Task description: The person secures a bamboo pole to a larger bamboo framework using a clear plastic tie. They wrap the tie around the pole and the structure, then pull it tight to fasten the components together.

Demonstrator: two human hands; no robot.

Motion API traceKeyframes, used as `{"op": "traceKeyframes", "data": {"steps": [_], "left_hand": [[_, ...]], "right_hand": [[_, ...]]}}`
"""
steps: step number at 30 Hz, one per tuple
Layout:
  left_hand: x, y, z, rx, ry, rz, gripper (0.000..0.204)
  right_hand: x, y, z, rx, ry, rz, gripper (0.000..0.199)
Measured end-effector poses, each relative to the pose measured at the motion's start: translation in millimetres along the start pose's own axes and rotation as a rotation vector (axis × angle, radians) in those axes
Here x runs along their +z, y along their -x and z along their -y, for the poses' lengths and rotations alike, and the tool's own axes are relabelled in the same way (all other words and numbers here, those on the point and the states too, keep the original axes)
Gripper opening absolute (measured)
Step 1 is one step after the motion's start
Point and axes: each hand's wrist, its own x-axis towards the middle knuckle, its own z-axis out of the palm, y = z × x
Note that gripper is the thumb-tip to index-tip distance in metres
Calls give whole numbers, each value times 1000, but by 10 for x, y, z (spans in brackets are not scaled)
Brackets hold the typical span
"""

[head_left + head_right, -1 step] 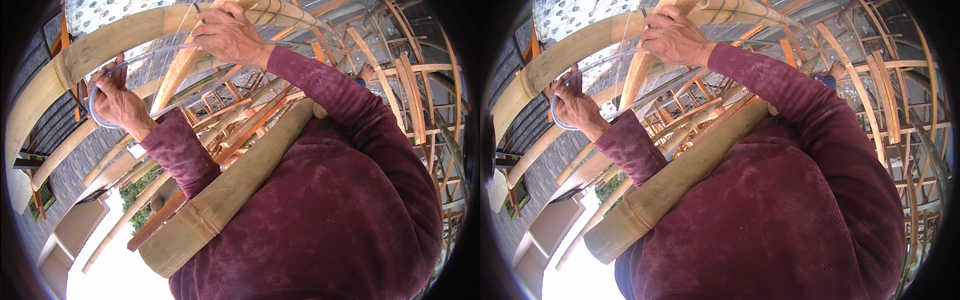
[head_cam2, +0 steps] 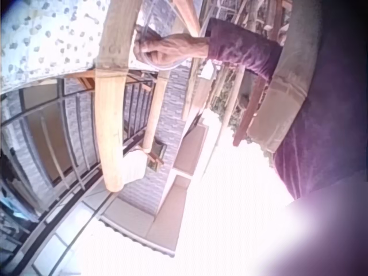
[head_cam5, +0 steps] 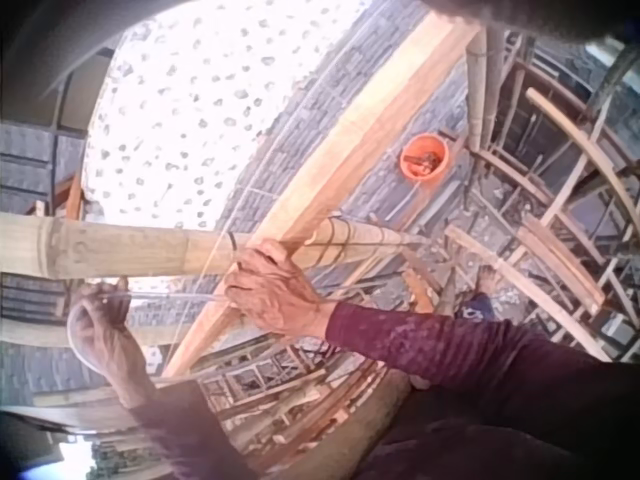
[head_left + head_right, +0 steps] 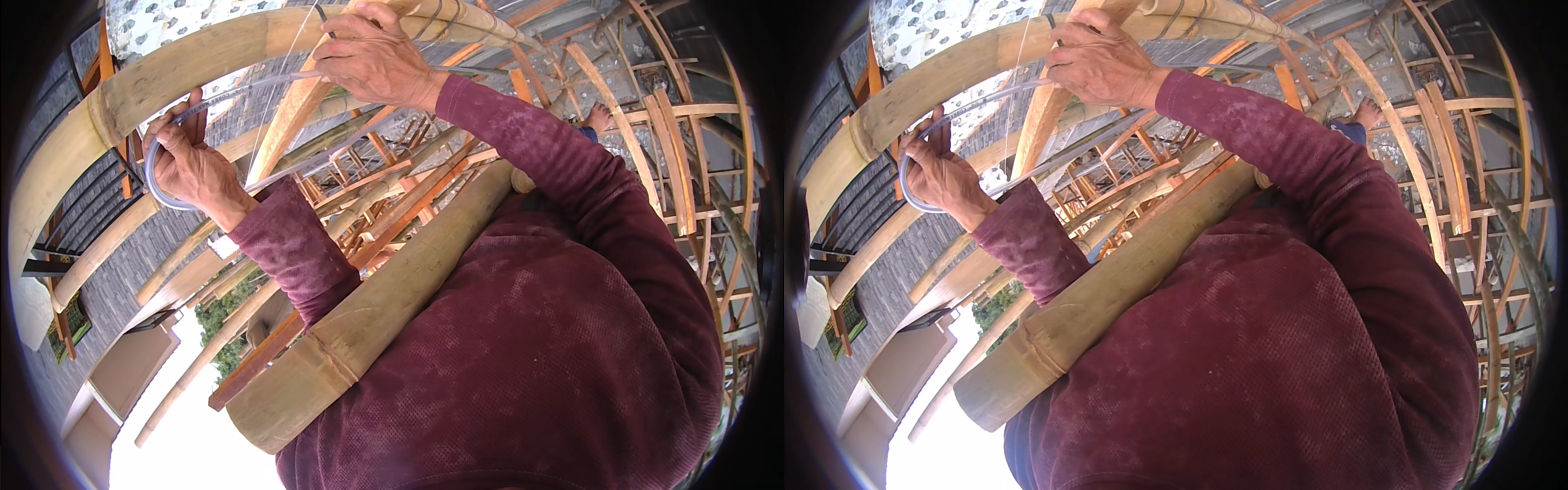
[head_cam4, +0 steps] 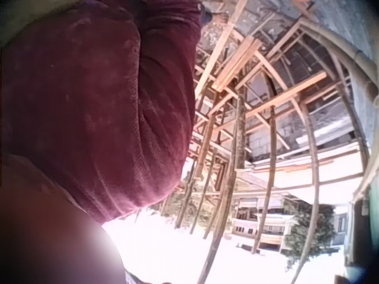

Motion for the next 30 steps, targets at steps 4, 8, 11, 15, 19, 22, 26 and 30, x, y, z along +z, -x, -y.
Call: {"op": "traceKeyframes", "data": {"steps": [4,8,11,15,19,22,26,30], "left_hand": [[-3,-16,16,2,10,-16,42],[12,-62,29,30,19,-25,35],[0,-67,31,10,32,-61,37],[17,-68,58,-28,6,-93,43],[7,-41,150,-63,45,-112,49],[-17,-33,172,-85,157,-50,42],[17,53,130,-94,118,-4,40],[32,167,90,-77,-32,24,38]], "right_hand": [[-12,-36,17,14,-19,-15,11],[54,-74,-18,10,-23,-81,9],[92,-72,-11,25,-52,-118,9],[90,-91,3,43,-51,-119,9],[148,-11,69,71,149,-28,20],[113,-76,14,54,-81,-131,11],[144,-57,2,52,-73,-137,11],[142,-53,7,43,-106,-149,11]]}}
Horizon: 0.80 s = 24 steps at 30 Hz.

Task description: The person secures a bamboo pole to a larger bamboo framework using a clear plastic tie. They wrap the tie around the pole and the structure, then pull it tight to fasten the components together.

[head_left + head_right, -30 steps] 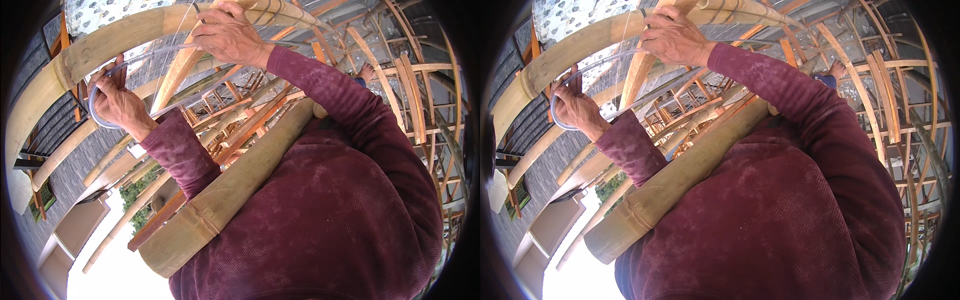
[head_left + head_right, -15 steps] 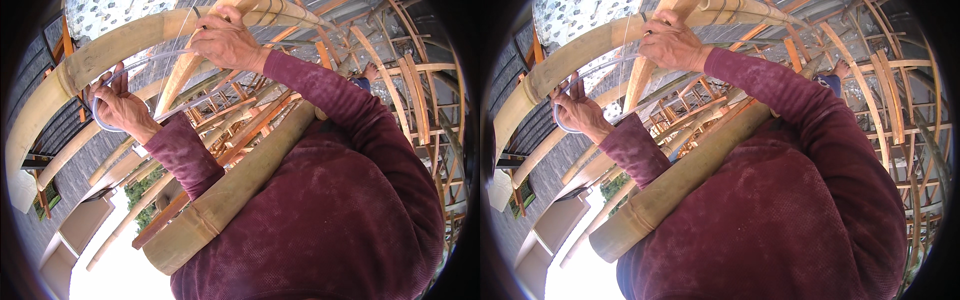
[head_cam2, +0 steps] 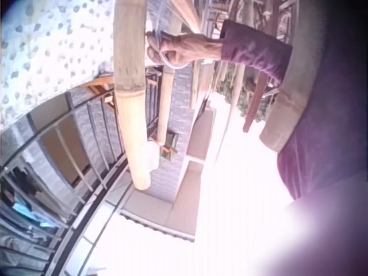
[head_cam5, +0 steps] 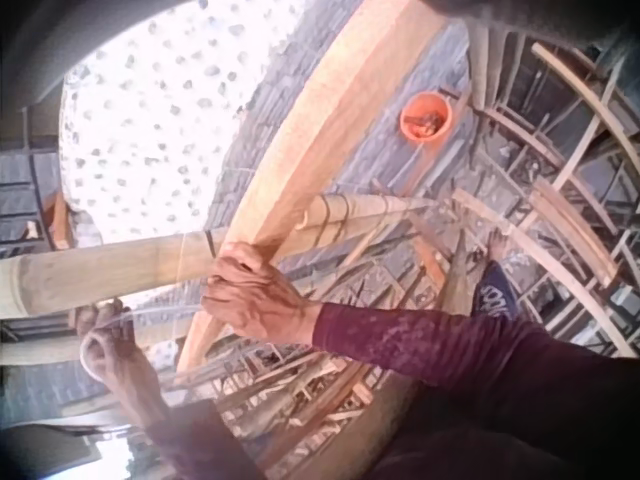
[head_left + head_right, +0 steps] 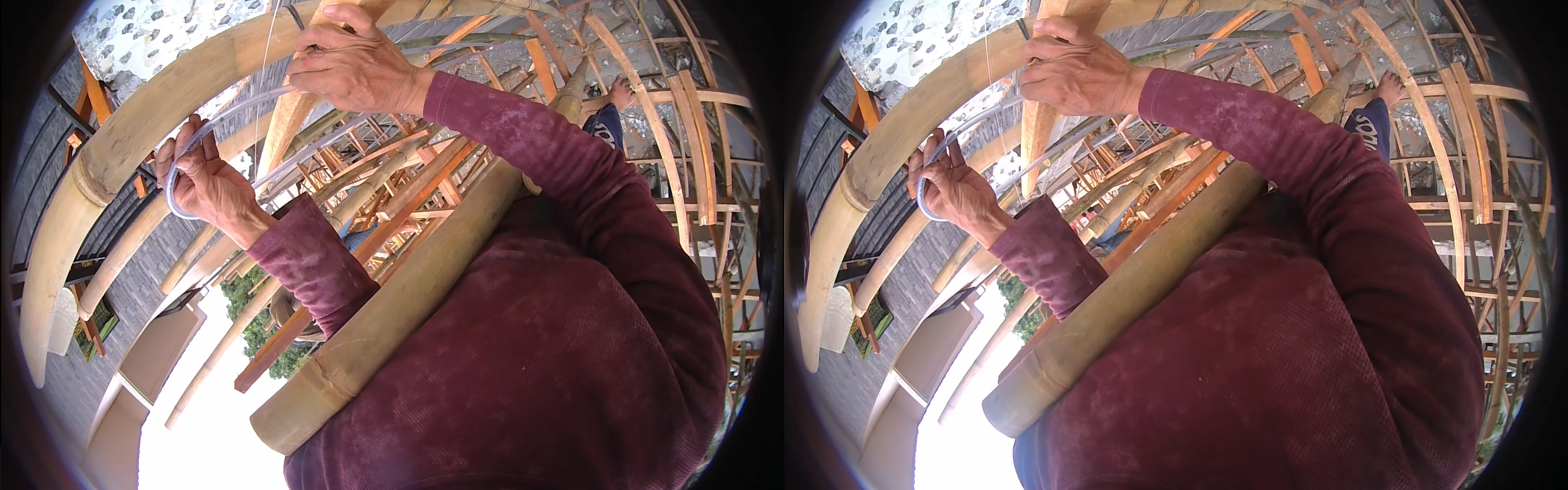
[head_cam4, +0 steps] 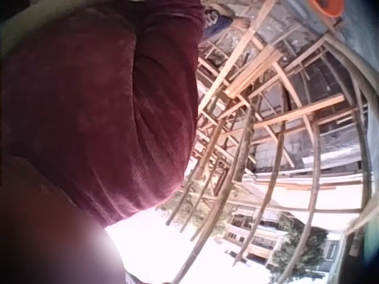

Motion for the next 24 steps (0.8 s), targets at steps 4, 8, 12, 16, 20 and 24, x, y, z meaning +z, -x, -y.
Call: {"op": "traceKeyframes", "data": {"steps": [4,8,12,16,20,24], "left_hand": [[49,21,-4,-5,-53,27,38],[32,55,32,17,-68,2,40],[58,80,17,-13,-80,-67,40],[25,46,74,2,-15,-78,37],[60,29,40,-6,38,-84,35],[34,21,-15,-2,-4,-64,39]], "right_hand": [[29,2,-21,15,3,0,12],[26,3,-7,14,104,55,11],[42,46,48,-19,296,120,12],[20,46,2,-75,329,111,11],[-52,19,0,-89,357,137,9],[-27,36,6,-102,368,134,10]]}}
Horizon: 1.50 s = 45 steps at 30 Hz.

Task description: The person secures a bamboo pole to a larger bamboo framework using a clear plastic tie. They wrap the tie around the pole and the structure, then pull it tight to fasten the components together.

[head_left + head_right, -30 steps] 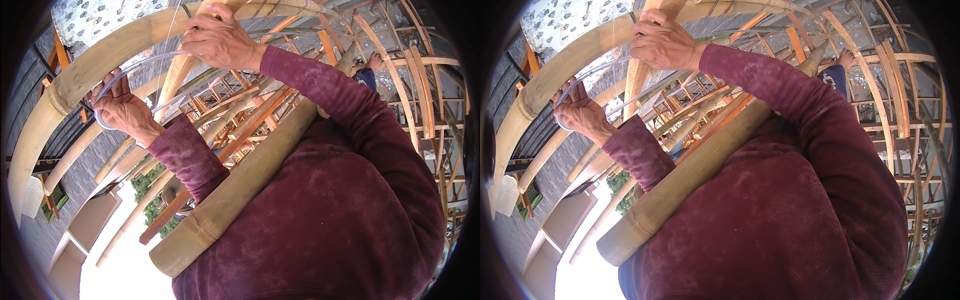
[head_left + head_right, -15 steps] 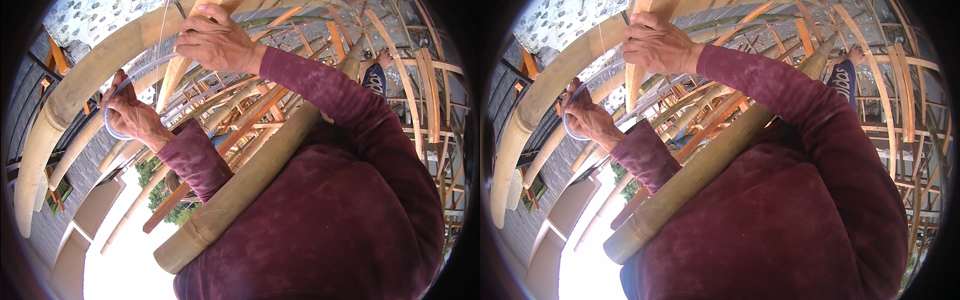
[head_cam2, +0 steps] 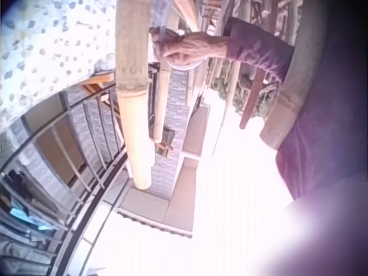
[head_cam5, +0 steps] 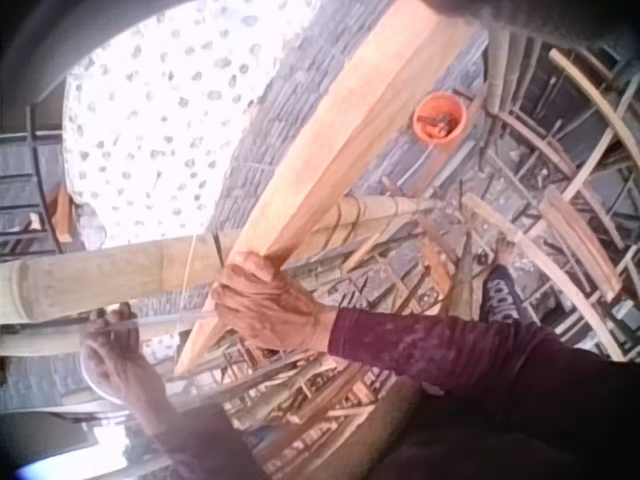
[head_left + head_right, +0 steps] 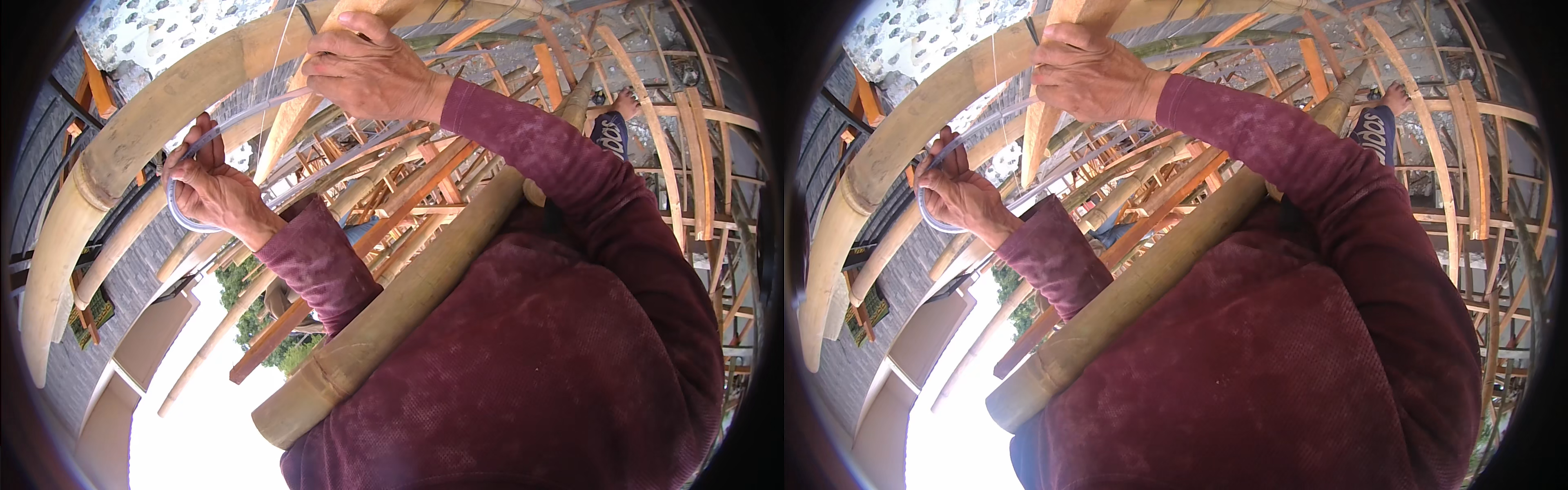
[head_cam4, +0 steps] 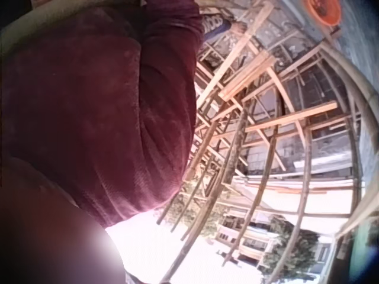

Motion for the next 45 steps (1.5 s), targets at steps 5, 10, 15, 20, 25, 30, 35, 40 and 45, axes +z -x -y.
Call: {"op": "traceKeyframes", "data": {"steps": [5,10,15,20,25,30,35,40,45], "left_hand": [[-29,-5,50,12,-29,2,42],[29,1,19,27,-5,-9,36],[46,13,3,13,-21,-30,37],[31,12,-6,2,-11,-33,36],[21,14,14,-4,28,-40,36],[14,12,27,2,19,-36,36],[-7,10,34,1,2,-26,36],[3,11,33,10,-17,-15,37],[-10,8,33,13,0,-10,37]], "right_hand": [[-26,-37,-60,20,-191,-36,16],[-25,-31,-57,24,-188,-11,18],[-3,-26,-61,11,-165,-32,18],[-1,-1,-28,-11,-51,10,10],[-30,-34,-58,27,-185,-20,18],[-22,-36,-52,42,-206,-19,17],[-17,-32,-48,34,-186,-27,18],[-23,-32,-54,26,-160,-27,19],[-35,-29,-58,16,-177,-24,20]]}}
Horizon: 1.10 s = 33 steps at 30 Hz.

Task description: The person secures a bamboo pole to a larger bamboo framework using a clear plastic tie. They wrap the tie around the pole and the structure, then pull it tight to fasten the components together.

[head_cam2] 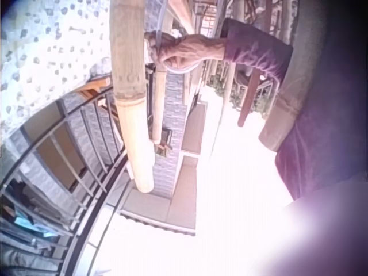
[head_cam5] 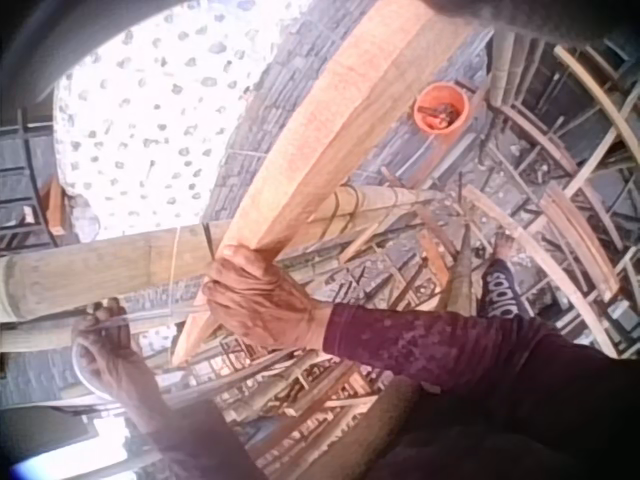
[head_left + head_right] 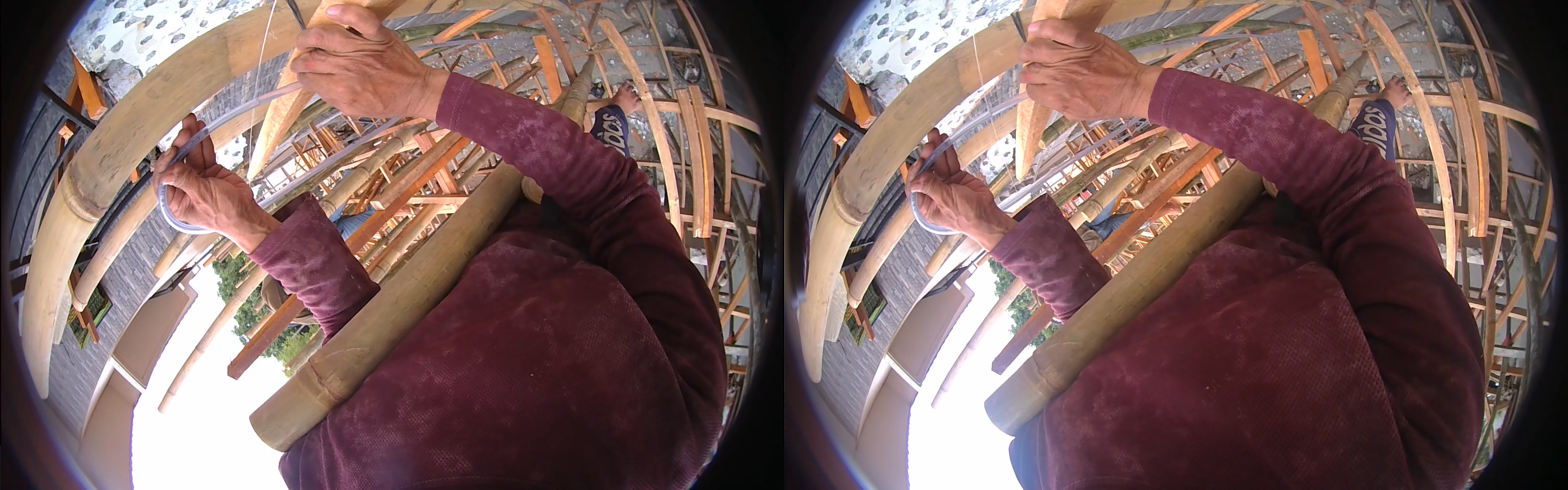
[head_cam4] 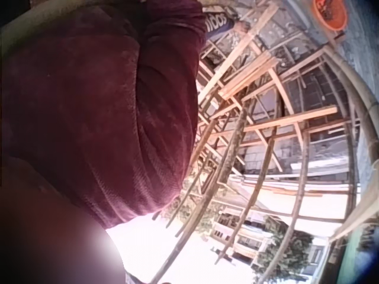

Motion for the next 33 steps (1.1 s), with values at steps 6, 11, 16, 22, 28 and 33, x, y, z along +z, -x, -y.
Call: {"op": "traceKeyframes", "data": {"steps": [6,11,16,22,28,33], "left_hand": [[-28,-11,16,-2,-9,12,35],[-28,1,-12,-16,-8,5,33],[2,-9,3,-20,5,12,34],[-15,8,-14,-19,0,11,34],[-24,-2,6,-21,4,5,33],[-39,0,-10,-24,2,4,33]], "right_hand": [[20,7,0,2,-10,-12,21],[8,-1,7,7,-26,-10,22],[11,6,-4,28,-35,-3,22],[34,4,18,28,5,-23,21],[25,6,7,11,3,-7,20],[26,3,13,12,20,-7,20]]}}
